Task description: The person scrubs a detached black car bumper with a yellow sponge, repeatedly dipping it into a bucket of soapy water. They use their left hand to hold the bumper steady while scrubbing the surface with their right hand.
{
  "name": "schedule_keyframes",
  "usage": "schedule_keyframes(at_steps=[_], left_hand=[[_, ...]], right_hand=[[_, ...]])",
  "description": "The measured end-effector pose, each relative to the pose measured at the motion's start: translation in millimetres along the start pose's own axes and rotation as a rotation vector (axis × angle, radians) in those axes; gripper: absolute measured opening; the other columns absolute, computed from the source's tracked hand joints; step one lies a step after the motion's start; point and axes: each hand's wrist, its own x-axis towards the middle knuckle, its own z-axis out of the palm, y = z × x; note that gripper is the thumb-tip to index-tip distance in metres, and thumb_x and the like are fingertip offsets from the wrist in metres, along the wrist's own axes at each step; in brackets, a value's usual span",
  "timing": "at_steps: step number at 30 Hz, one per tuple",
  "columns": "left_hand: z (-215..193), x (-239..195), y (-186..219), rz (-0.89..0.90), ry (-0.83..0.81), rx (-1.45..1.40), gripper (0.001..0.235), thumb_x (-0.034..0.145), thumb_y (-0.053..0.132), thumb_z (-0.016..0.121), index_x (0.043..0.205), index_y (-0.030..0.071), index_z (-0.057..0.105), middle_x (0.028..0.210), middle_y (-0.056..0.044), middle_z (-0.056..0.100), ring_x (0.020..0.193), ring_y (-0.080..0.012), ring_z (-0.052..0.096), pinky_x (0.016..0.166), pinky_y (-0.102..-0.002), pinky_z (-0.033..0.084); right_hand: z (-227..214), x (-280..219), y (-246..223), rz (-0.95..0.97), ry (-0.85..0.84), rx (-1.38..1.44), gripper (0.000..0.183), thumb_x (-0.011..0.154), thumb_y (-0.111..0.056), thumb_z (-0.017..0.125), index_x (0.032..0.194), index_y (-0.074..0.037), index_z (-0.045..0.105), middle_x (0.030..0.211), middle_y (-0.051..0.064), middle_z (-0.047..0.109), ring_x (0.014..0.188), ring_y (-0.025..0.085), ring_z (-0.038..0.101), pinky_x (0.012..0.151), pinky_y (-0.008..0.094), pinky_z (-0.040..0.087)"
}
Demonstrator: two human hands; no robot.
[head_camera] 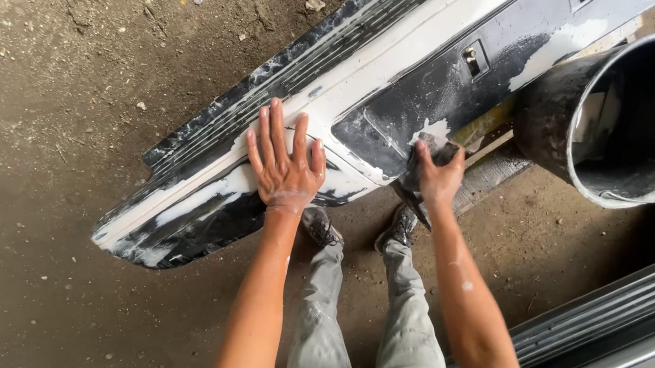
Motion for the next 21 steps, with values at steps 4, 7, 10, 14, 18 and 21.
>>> schedule_keyframes(at_steps=[4, 7, 10, 14, 18, 21], left_hand=[[-2, 1, 0, 0.004, 0.009, 0.000, 0.043, 0.113, 0.038, 0.043, 0.150, 0.017, 0.046, 0.164, -0.024, 0.037, 0.155, -0.0378, 0.034, 0.127, -0.055, 0.015], [0, 0, 0, 0.005, 0.032, -0.011, 0.043, 0.113, 0.039, 0.044, 0.151, 0.017, 0.046, 0.164, -0.024, 0.036, 0.155, -0.0383, 0.034, 0.129, -0.055, 0.015], [-1, -2, -1, 0.004, 0.001, -0.033, 0.042, 0.113, 0.038, 0.044, 0.149, 0.018, 0.046, 0.164, -0.024, 0.037, 0.154, -0.0382, 0.035, 0.126, -0.056, 0.016], [-2, -1, 0, -0.007, 0.003, -0.007, 0.042, 0.112, 0.038, 0.045, 0.149, 0.017, 0.046, 0.164, -0.024, 0.037, 0.154, -0.0380, 0.036, 0.127, -0.056, 0.018], [-2, 1, -1, -0.002, 0.017, -0.014, 0.043, 0.113, 0.037, 0.045, 0.151, 0.017, 0.045, 0.164, -0.023, 0.037, 0.154, -0.0377, 0.036, 0.127, -0.056, 0.019], [-1, 1, -1, -0.004, 0.042, -0.025, 0.043, 0.114, 0.039, 0.044, 0.151, 0.018, 0.045, 0.165, -0.022, 0.036, 0.154, -0.0374, 0.036, 0.127, -0.055, 0.018]], right_hand=[[-16, 17, -72, 0.161, 0.039, 0.173, 0.060, 0.082, -0.042, 0.087, 0.113, -0.003, 0.055, 0.108, 0.013, 0.070, 0.088, 0.026, 0.071, 0.084, 0.039, 0.070], [26, -5, 10, 0.012, 0.146, 0.099, 0.050, 0.094, -0.031, 0.089, 0.122, -0.007, 0.056, 0.114, 0.014, 0.067, 0.098, 0.025, 0.072, 0.086, 0.037, 0.062], [-2, -7, -22, -0.109, -0.040, 0.017, 0.047, 0.086, -0.034, 0.087, 0.110, -0.005, 0.058, 0.109, 0.012, 0.071, 0.090, 0.025, 0.074, 0.076, 0.033, 0.069], [9, 7, -56, 0.235, 0.133, 0.181, 0.049, 0.085, -0.035, 0.087, 0.112, -0.006, 0.059, 0.103, 0.012, 0.074, 0.084, 0.024, 0.073, 0.078, 0.031, 0.066], [1, -25, -26, 0.028, -0.016, 0.022, 0.046, 0.094, -0.036, 0.083, 0.117, -0.004, 0.060, 0.105, 0.011, 0.071, 0.086, 0.017, 0.070, 0.075, 0.035, 0.062], [-35, -3, -27, 0.038, -0.160, 0.059, 0.036, 0.092, -0.038, 0.079, 0.106, -0.006, 0.067, 0.096, 0.010, 0.072, 0.076, 0.015, 0.067, 0.066, 0.033, 0.062]])
